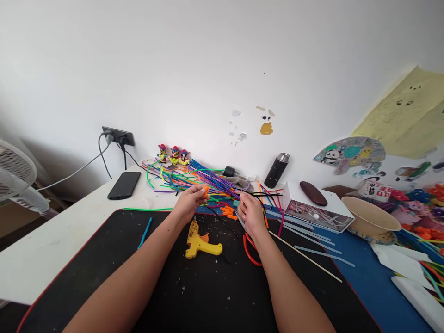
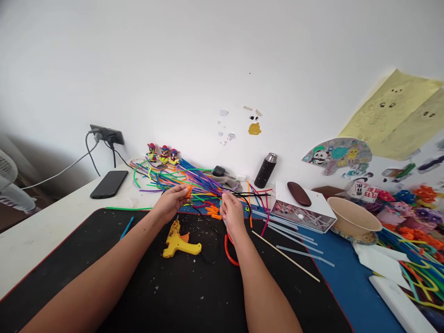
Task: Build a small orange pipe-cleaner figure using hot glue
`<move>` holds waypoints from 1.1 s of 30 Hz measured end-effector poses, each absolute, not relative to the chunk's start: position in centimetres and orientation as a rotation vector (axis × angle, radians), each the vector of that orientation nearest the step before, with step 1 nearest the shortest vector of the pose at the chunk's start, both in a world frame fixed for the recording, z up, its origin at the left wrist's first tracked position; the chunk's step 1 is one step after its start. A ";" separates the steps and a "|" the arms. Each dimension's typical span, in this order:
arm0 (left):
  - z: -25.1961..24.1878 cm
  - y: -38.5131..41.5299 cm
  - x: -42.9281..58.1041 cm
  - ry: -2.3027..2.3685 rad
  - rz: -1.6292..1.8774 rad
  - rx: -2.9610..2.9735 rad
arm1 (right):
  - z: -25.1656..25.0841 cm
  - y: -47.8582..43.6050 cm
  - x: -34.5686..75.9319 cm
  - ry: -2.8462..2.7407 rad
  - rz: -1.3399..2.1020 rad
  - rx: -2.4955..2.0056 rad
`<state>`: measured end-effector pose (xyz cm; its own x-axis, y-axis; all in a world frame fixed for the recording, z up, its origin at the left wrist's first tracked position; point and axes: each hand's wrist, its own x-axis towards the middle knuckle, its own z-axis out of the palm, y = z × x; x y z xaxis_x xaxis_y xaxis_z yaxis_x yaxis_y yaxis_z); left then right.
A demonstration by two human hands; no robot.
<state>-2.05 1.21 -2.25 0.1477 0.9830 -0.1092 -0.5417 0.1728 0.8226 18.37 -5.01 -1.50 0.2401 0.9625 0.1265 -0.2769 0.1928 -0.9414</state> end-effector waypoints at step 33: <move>-2.1 0.4 -1.3 0.770 1.080 0.919 | -1.7 -5.9 17.6 -1.178 0.896 -1.178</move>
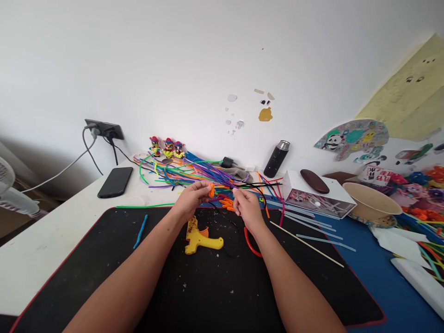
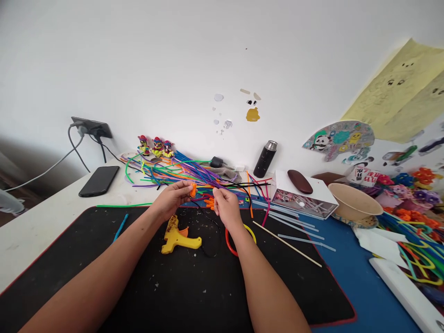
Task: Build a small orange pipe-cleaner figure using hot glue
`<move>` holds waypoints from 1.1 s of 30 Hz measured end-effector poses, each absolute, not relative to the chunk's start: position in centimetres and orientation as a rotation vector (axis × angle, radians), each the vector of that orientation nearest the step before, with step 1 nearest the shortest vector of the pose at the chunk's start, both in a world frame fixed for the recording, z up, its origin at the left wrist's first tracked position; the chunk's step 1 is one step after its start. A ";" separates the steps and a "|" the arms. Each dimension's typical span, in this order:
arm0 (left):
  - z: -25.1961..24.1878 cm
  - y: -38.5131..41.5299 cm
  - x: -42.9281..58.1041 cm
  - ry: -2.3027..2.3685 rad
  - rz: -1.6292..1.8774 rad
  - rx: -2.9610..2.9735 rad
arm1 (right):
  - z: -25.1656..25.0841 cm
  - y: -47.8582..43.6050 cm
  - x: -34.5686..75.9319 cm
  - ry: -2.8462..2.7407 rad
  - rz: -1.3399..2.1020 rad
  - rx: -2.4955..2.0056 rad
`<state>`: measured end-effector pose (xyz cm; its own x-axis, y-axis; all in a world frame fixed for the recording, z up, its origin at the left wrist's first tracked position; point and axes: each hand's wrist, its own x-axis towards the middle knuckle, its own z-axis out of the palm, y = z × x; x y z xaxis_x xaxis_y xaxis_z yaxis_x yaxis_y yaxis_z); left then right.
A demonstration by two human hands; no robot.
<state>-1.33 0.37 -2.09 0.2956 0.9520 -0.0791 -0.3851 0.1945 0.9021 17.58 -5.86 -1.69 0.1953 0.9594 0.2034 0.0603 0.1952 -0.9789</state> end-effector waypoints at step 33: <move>-1.1 0.8 -2.4 0.765 1.200 0.783 | 0.8 -10.4 14.1 -2.521 0.627 -1.472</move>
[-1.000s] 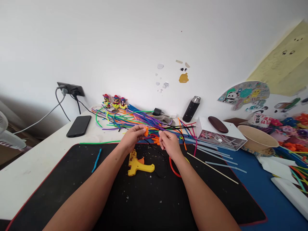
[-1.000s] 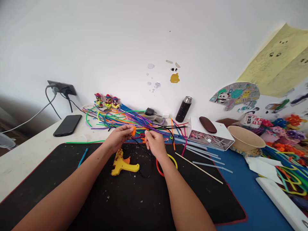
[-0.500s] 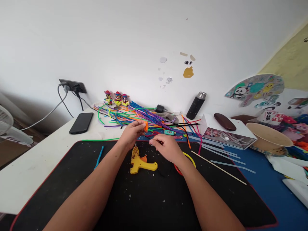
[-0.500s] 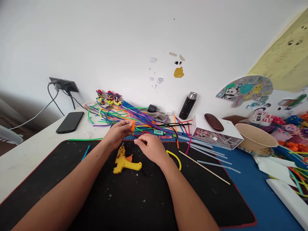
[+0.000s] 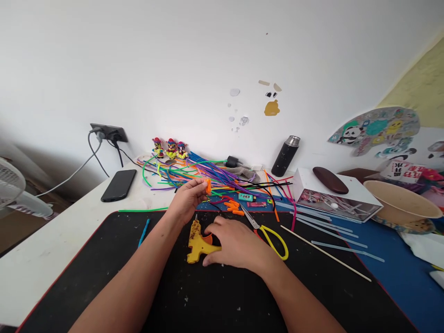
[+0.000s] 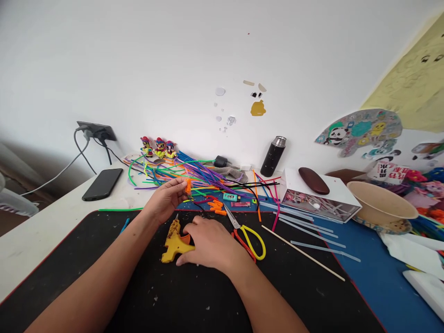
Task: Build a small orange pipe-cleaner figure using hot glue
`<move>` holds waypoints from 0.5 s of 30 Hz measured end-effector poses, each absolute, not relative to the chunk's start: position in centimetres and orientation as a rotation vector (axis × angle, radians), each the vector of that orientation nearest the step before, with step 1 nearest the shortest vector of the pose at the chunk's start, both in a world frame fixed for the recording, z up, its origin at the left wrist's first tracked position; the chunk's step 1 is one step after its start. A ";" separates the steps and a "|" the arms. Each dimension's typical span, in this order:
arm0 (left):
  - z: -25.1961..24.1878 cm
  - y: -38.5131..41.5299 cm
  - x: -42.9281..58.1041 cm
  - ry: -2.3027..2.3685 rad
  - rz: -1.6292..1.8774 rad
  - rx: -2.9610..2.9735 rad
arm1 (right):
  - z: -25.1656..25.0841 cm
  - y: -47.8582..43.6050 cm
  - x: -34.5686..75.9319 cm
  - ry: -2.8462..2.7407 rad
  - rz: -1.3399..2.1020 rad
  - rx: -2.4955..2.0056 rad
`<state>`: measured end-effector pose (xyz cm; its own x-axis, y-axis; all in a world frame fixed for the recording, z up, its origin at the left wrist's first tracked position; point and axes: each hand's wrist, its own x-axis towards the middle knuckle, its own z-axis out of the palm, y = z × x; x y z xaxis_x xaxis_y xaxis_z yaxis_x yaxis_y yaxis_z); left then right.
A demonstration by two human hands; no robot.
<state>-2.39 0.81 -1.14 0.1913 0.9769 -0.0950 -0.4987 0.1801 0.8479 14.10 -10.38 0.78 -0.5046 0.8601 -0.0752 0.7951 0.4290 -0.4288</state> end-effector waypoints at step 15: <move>0.0 1.1 -3.9 0.696 1.333 0.717 | 1.9 -11.1 14.0 -2.348 0.699 -1.551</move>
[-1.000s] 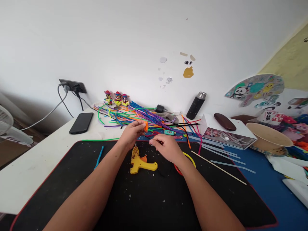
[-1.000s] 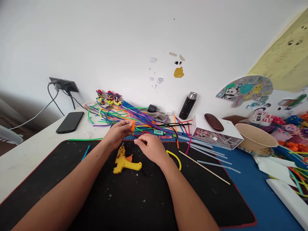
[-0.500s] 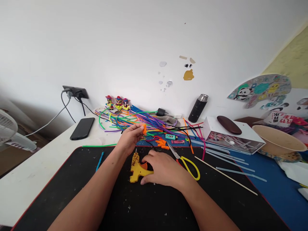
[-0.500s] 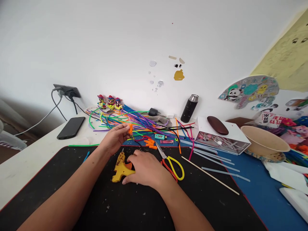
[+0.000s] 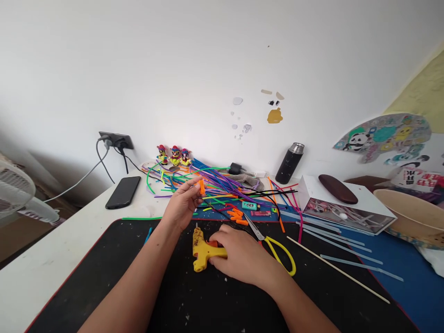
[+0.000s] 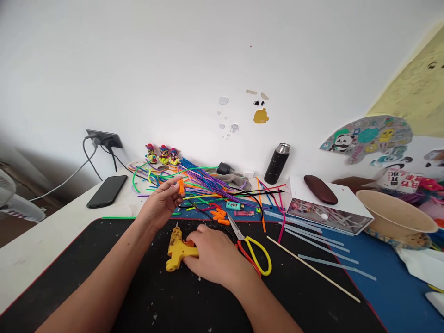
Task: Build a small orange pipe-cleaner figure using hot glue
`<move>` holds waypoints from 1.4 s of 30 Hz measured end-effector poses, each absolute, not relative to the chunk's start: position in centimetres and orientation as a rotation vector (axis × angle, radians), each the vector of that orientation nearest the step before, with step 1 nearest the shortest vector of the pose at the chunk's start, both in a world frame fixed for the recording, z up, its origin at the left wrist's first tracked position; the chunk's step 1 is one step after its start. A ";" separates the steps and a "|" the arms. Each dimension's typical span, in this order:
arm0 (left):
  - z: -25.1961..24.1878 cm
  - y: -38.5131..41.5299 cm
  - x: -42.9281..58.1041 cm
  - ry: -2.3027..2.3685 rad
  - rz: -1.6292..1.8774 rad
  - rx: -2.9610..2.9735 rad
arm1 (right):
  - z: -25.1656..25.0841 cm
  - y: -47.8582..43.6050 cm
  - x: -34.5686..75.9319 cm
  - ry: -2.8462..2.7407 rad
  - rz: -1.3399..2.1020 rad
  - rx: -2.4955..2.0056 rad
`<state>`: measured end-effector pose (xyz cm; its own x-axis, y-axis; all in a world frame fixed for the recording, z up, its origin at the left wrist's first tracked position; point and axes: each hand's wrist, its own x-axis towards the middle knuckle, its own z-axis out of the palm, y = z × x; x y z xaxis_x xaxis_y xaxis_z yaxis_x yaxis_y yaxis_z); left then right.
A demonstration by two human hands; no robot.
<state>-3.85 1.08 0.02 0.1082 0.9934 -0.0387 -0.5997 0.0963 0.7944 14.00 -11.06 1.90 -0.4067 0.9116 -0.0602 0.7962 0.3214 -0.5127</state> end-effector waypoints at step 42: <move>-0.6 0.9 -3.3 0.694 1.283 0.734 | 2.0 -9.2 15.4 -1.045 1.387 -0.973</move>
